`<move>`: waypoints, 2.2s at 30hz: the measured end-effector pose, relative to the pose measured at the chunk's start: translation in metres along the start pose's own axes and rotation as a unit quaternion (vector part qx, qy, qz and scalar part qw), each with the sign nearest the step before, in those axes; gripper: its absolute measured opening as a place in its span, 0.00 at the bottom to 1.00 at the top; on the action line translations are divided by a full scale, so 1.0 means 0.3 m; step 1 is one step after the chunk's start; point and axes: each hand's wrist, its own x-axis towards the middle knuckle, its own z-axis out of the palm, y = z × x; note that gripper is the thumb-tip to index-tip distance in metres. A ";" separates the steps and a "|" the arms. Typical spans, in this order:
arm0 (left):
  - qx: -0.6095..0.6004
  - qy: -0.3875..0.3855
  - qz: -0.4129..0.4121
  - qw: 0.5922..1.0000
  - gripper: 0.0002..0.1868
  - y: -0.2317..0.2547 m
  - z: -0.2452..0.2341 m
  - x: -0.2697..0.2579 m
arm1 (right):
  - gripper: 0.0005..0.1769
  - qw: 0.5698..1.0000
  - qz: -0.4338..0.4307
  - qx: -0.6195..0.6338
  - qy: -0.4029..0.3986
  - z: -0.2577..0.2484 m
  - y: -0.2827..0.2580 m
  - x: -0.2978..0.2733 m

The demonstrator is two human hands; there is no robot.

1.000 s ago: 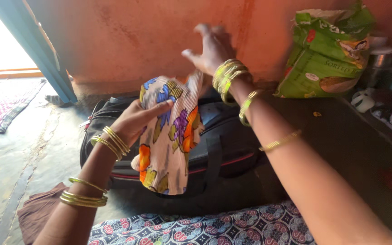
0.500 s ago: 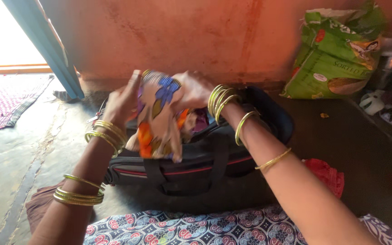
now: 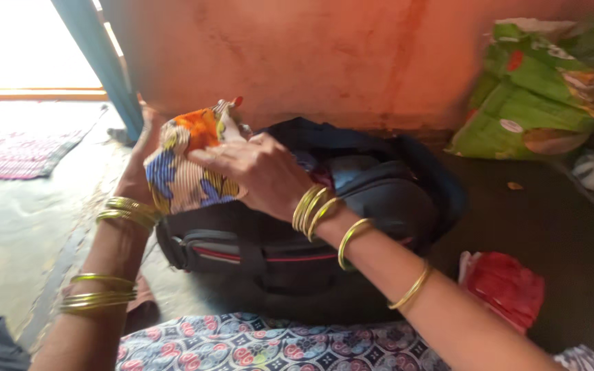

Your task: The person unloads various clothing items from a black duffel bag by hand, spreading them onto the floor and flattening them.

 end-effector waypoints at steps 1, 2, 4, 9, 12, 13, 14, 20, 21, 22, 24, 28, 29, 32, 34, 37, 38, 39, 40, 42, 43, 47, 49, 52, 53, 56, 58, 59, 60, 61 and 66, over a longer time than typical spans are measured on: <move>0.008 0.037 -0.019 0.999 0.41 0.009 -0.050 -0.020 | 0.30 0.998 -0.043 0.045 0.026 0.014 -0.020 0.005; 0.012 0.079 -0.040 0.996 0.38 0.009 -0.097 -0.033 | 0.35 0.996 -0.049 0.073 -0.002 0.027 -0.029 0.019; 0.026 0.159 -0.059 0.985 0.32 0.004 -0.176 -0.102 | 0.45 0.988 -0.064 0.129 -0.060 0.063 -0.044 0.039; 0.020 0.277 0.068 0.958 0.23 -0.026 -0.254 -0.343 | 0.32 0.977 0.036 0.211 -0.010 0.270 -0.151 0.107; -0.019 0.361 0.005 0.932 0.22 -0.047 -0.322 -0.420 | 0.47 0.953 0.232 0.185 -0.063 0.381 -0.262 0.173; -0.022 0.355 0.032 0.934 0.21 -0.056 -0.371 -0.440 | 0.55 0.932 0.299 0.171 -0.112 0.410 -0.293 0.195; -0.023 0.349 0.056 0.935 0.19 -0.082 -0.429 -0.452 | 0.57 0.909 0.320 0.228 -0.139 0.438 -0.322 0.206; 0.064 0.382 0.130 0.912 0.12 -0.268 -0.857 -0.644 | 0.54 0.803 0.383 0.428 -0.157 0.757 -0.413 0.187; 0.114 0.391 0.129 0.904 0.12 -0.289 -0.910 -0.674 | 0.51 0.799 0.383 0.446 -0.123 0.821 -0.428 0.158; 0.092 0.400 0.099 0.907 0.11 -0.325 -0.937 -0.697 | 0.48 0.794 0.385 0.462 -0.089 0.875 -0.443 0.119; 0.046 0.414 0.041 0.908 0.11 -0.412 -0.934 -0.708 | 0.41 0.771 0.470 0.418 -0.099 0.951 -0.487 0.022; 0.076 0.411 -0.065 0.906 0.12 -0.519 -0.848 -0.724 | 0.41 0.763 0.512 0.368 -0.143 1.052 -0.492 -0.124; 0.042 0.424 -0.104 0.899 0.13 -0.541 -0.824 -0.742 | 0.41 0.781 0.484 0.369 -0.141 1.073 -0.482 -0.160; 0.137 0.465 -0.175 0.857 0.20 -0.586 -0.823 -0.797 | 0.43 0.775 0.464 0.395 -0.166 1.138 -0.500 -0.242; 0.264 0.483 -0.200 0.811 0.25 -0.612 -0.868 -0.841 | 0.42 0.756 0.468 0.416 -0.188 1.181 -0.523 -0.258; 0.516 0.439 -0.217 0.702 0.28 -0.621 -0.947 -0.974 | 0.38 0.749 0.456 0.433 -0.211 1.236 -0.600 -0.244; 0.635 0.381 -0.213 0.638 0.30 -0.608 -0.969 -1.024 | 0.38 0.754 0.445 0.431 -0.219 1.252 -0.629 -0.232; 0.739 0.315 -0.204 0.559 0.32 -0.602 -0.979 -1.050 | 0.39 0.760 0.434 0.429 -0.226 1.263 -0.651 -0.223; 0.611 0.399 -0.205 0.652 0.35 -0.593 -0.974 -1.064 | 0.38 0.756 0.427 0.443 -0.225 1.271 -0.667 -0.219; 0.304 0.529 -0.183 0.771 0.45 -0.533 -0.926 -1.104 | 0.38 0.747 0.415 0.470 -0.220 1.288 -0.691 -0.218; 0.287 0.535 -0.176 0.775 0.46 -0.511 -0.890 -1.109 | 0.37 0.767 0.385 0.482 -0.175 1.304 -0.677 -0.208; 0.216 0.545 -0.122 0.801 0.44 -0.473 -0.796 -1.088 | 0.35 0.688 0.409 0.596 -0.064 1.329 -0.577 -0.135; 0.216 0.540 -0.092 0.808 0.39 -0.479 -0.796 -1.060 | 0.35 0.679 0.433 0.587 -0.086 1.307 -0.500 -0.087; 0.284 0.545 -0.080 0.785 0.31 -0.505 -0.770 -1.058 | 0.38 0.780 0.391 0.457 -0.172 1.254 -0.480 -0.082; 0.317 0.552 -0.082 0.767 0.29 -0.510 -0.750 -1.056 | 0.37 0.790 0.385 0.437 -0.191 1.225 -0.500 -0.102; 0.480 0.568 -0.108 0.660 0.24 -0.506 -0.682 -0.994 | 0.42 0.779 0.439 0.358 -0.270 1.153 -0.532 -0.063; 0.607 0.553 -0.109 0.561 0.23 -0.497 -0.628 -0.954 | 0.45 0.833 0.413 0.277 -0.241 1.106 -0.555 -0.046; 0.670 0.532 -0.094 0.509 0.23 -0.490 -0.612 -0.934 | 0.45 0.892 0.349 0.224 -0.179 1.085 -0.563 -0.051; 0.728 0.508 -0.078 0.453 0.23 -0.485 -0.603 -0.918 | 0.45 0.939 0.280 0.168 -0.113 1.072 -0.570 -0.056; 0.745 0.497 -0.115 0.430 0.25 -0.482 -0.602 -0.909 | 0.42 0.960 0.224 0.137 -0.099 1.066 -0.575 -0.061; 0.813 0.429 -0.176 0.352 0.31 -0.550 -0.698 -0.959 | 0.37 0.985 0.049 0.143 -0.084 1.089 -0.642 -0.109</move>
